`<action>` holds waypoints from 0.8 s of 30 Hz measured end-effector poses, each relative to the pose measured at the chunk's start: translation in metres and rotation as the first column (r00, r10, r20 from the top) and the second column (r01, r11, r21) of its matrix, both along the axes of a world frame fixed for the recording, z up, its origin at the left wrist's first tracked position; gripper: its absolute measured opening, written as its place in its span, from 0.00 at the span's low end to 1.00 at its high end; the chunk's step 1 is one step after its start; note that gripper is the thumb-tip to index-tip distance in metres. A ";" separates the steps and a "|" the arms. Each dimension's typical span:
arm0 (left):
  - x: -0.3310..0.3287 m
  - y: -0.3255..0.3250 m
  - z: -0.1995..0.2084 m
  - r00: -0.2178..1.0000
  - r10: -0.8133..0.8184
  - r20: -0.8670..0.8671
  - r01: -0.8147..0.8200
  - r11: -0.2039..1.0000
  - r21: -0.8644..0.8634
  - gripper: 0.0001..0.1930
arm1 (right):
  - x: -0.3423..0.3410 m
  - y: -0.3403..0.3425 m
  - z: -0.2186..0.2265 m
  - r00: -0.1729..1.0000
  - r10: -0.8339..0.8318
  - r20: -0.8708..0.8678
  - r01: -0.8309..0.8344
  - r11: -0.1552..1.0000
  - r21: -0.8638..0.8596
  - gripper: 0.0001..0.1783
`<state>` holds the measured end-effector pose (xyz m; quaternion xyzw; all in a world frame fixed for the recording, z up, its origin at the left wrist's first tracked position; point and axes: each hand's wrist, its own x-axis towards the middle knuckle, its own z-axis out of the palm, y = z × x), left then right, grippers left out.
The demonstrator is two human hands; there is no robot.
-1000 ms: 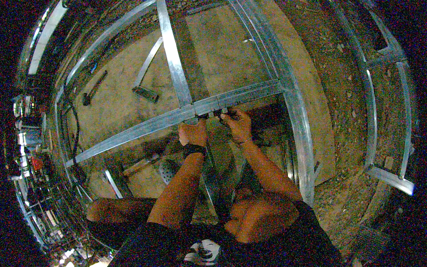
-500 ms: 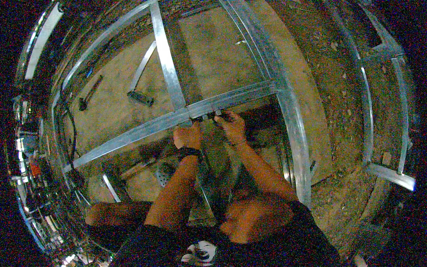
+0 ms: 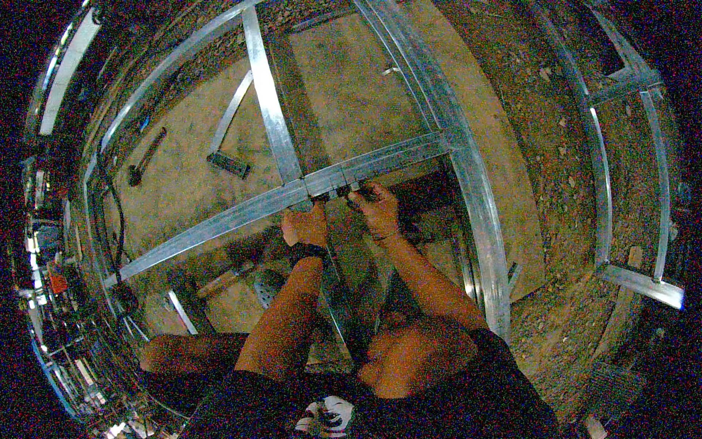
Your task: The person sits on the floor and assembles a metal frame by inserting small metal connectors into the joints of the frame. The person uses both hands to align and press the connectors into place.
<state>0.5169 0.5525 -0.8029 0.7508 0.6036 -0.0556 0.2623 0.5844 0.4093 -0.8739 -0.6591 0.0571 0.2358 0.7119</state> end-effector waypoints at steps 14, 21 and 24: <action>-0.005 0.003 -0.002 0.991 -0.050 0.123 0.042 0.997 0.065 0.43 | -0.003 0.005 -0.001 0.997 0.018 0.076 -0.018 1.000 -0.002 0.11; -0.010 0.006 -0.003 0.994 -0.067 0.089 0.060 0.995 0.081 0.43 | -0.007 0.011 0.018 1.000 -0.013 0.010 0.012 0.993 0.115 0.11; -0.007 0.003 0.000 0.993 -0.049 0.109 0.040 0.996 0.084 0.43 | -0.005 0.008 0.022 1.000 -0.013 -0.007 0.014 0.993 0.115 0.11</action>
